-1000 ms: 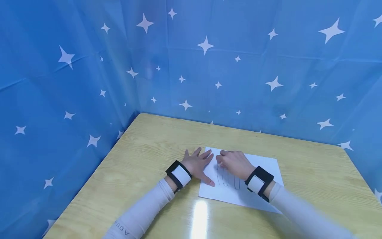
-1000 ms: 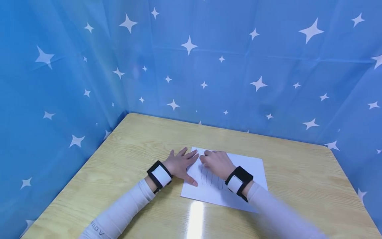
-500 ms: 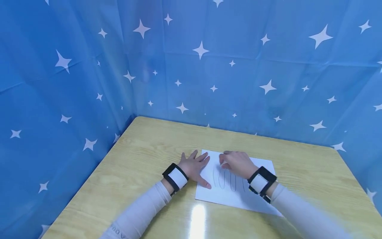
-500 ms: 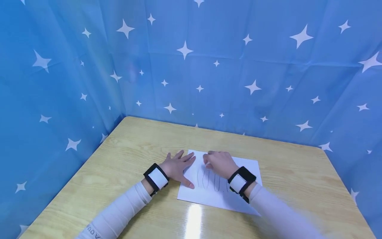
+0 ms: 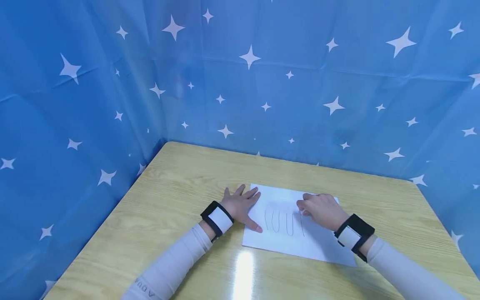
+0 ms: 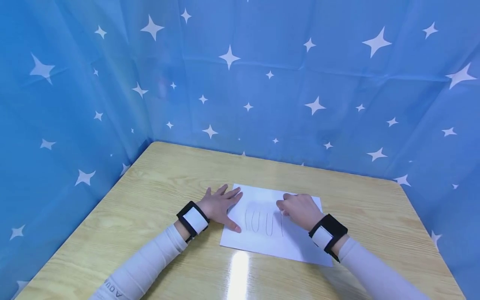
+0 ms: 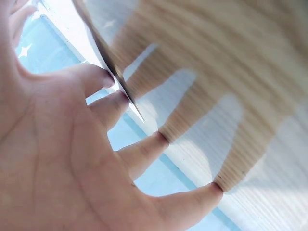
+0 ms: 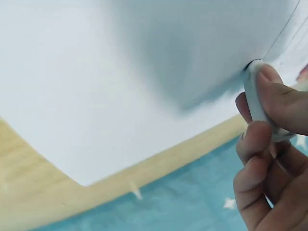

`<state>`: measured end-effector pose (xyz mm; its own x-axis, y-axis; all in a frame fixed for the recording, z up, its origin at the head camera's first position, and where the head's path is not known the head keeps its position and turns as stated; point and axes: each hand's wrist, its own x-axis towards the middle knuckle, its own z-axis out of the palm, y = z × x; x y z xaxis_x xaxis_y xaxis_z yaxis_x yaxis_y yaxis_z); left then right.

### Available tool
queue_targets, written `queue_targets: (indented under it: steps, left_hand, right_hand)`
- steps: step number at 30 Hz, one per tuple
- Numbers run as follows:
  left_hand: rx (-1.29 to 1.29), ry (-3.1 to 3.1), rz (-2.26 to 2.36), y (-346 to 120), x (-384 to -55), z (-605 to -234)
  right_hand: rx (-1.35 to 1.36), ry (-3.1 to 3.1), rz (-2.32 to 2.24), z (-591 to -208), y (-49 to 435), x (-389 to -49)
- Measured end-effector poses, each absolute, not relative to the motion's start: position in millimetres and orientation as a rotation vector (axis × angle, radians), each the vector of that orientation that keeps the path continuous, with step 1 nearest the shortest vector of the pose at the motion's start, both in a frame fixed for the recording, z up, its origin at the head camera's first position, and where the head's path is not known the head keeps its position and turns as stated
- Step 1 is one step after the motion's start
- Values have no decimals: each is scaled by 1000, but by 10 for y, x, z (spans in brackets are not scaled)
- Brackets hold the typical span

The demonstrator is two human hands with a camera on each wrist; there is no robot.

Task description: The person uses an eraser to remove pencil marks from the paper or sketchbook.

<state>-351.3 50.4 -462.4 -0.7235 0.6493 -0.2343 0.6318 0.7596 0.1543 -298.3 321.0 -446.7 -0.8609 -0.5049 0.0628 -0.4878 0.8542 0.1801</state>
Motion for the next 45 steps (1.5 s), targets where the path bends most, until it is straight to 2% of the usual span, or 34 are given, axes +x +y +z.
queue_targets:
  steps: [3, 7, 12, 21, 24, 29, 32, 37, 42, 45]
  left_hand:
    - [985, 2664, 98, 473, -3484, -4705]
    - [966, 2664, 101, 456, -3433, -4828]
    - [988, 2653, 164, 501, -3400, -4852]
    - [993, 2697, 122, 491, -3535, -4646]
    - [987, 2673, 122, 466, -3518, -4675]
    - [987, 2650, 144, 500, -3431, -4802]
    - [1008, 2645, 172, 573, -3400, -4846]
    - [1033, 2676, 134, 620, -3438, -4760]
    - [1004, 2698, 79, 550, -3511, -4629]
    - [1010, 2683, 87, 533, -3509, -4635]
  right_hand:
    - [762, -2956, -142, -4523, 3154, -2988]
    - [832, -2950, -30, -4636, 2722, -3116]
    - [946, -2851, -117, -4720, 2401, -3205]
    - [772, -2901, -224, -4466, 3195, -3015]
    - [772, -2939, -154, -4464, 3141, -3021]
    - [857, -2919, -26, -4611, 2611, -3144]
    - [907, -2867, -79, -4700, 2455, -3166]
    - [834, -2862, -186, -4617, 2779, -3069]
    - [699, -2909, -84, -4516, 3261, -2916]
    - [684, -2932, -14, -4517, 3329, -2903]
